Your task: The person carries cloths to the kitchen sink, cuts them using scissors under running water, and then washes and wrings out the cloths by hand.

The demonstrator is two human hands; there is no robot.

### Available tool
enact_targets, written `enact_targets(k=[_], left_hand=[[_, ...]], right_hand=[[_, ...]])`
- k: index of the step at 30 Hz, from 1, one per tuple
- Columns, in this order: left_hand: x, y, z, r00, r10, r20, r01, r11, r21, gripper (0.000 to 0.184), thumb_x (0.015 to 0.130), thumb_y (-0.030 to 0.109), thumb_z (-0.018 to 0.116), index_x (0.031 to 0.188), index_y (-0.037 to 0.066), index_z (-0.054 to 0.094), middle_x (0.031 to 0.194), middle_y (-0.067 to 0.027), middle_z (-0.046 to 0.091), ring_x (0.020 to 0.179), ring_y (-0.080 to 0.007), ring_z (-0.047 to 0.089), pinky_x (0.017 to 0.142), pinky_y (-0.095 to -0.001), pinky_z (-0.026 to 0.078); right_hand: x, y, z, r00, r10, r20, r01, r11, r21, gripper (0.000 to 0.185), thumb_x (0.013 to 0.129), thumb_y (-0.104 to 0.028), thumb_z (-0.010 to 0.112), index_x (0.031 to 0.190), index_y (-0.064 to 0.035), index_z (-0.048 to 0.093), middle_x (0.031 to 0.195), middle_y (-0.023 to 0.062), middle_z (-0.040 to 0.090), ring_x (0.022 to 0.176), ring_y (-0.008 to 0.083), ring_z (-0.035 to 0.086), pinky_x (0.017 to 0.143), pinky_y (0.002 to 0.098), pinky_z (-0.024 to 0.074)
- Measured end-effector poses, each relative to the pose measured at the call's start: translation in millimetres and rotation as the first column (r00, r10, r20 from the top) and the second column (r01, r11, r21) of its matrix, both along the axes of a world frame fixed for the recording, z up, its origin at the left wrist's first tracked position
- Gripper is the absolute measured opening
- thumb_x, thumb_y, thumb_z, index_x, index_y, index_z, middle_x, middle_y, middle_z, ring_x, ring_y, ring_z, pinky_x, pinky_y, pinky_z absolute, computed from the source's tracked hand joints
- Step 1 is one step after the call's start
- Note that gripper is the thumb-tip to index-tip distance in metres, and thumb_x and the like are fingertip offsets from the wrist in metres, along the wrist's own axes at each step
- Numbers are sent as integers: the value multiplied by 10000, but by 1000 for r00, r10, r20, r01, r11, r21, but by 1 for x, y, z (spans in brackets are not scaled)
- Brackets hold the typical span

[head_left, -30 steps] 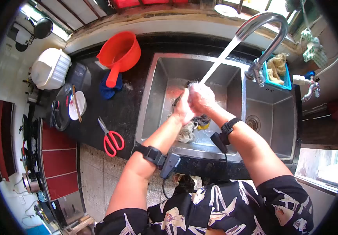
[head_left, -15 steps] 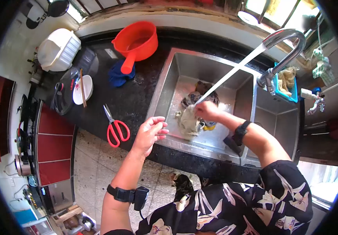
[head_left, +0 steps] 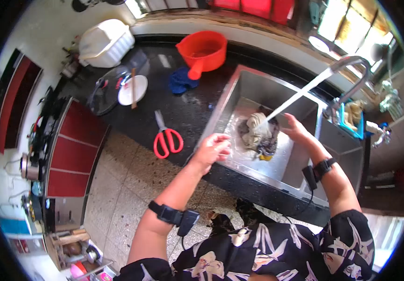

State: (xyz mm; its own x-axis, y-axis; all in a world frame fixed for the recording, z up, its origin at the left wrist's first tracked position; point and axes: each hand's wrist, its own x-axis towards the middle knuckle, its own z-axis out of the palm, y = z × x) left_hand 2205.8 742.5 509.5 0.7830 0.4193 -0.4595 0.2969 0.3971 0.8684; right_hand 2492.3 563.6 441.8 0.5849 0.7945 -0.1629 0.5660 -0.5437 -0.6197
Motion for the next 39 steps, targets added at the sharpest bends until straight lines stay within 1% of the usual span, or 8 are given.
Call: enact_targets(k=[3,5,9,15,20,25,28,39], left_hand=[[-16,22,-29,999,-23,-45,43,866,498,201,776,137,548,952,48,512,876,-69,537,780,-163,539,662,-303,452],[-37,45,-22,946,293,-142,150,-5,989,246,721,141,573,925,35,485,843,-131,523,842,-276,521,678,-383,453],[-60,74,-27,597,622,-507,401,315,860,420,678,248,611,982,18,436,919,-213,508,871,-368,522,727,-421,458],[-62,70,-31,675,530,-513,307,431,849,639,585,228,663,1123,53,367,1004,-240,509,877,-332,554,745,-422,459],[-7,29,-34,967,-190,-170,206,975,80,459,625,79,592,1047,3,426,749,-86,543,579,-152,535,492,-269,441],[109,-42,-43,849,-49,525,414,680,-605,377,677,88,518,1041,21,447,798,-64,515,713,-125,519,555,-233,414],[139,-54,-42,881,-34,471,372,665,-647,496,645,133,536,1115,20,423,989,-153,528,858,-230,538,683,-325,446],[132,-62,-27,879,-42,474,427,512,-746,634,654,273,535,1186,-16,347,1165,-252,431,1014,-440,461,814,-470,409]], right_hand=[[6,4,4,771,-138,-622,270,955,123,521,764,-234,589,1217,-99,370,1032,116,524,807,180,543,621,292,467],[-9,13,39,471,-122,-874,454,882,122,353,797,-205,548,1112,-88,443,875,67,545,738,145,549,574,265,459],[3,33,37,338,-8,-941,564,802,196,96,820,-136,490,881,-61,491,744,20,528,672,126,543,539,245,445],[13,28,27,243,277,-930,400,845,356,124,816,-157,508,796,-34,505,723,51,534,639,132,531,511,254,432],[-21,26,54,486,-8,-874,293,943,155,299,822,-260,537,1023,-41,509,914,91,594,779,161,573,673,283,459],[-32,34,38,348,-185,-919,406,913,-30,540,816,-512,433,1070,-42,504,1050,152,529,931,243,517,796,381,393],[-14,26,-3,-112,242,-964,456,874,166,355,866,-360,419,845,-26,538,732,92,590,483,128,472,484,272,423],[-2,44,-53,-160,93,-983,588,809,-19,177,827,-177,469,801,-19,544,657,86,562,543,185,539,462,307,449]])
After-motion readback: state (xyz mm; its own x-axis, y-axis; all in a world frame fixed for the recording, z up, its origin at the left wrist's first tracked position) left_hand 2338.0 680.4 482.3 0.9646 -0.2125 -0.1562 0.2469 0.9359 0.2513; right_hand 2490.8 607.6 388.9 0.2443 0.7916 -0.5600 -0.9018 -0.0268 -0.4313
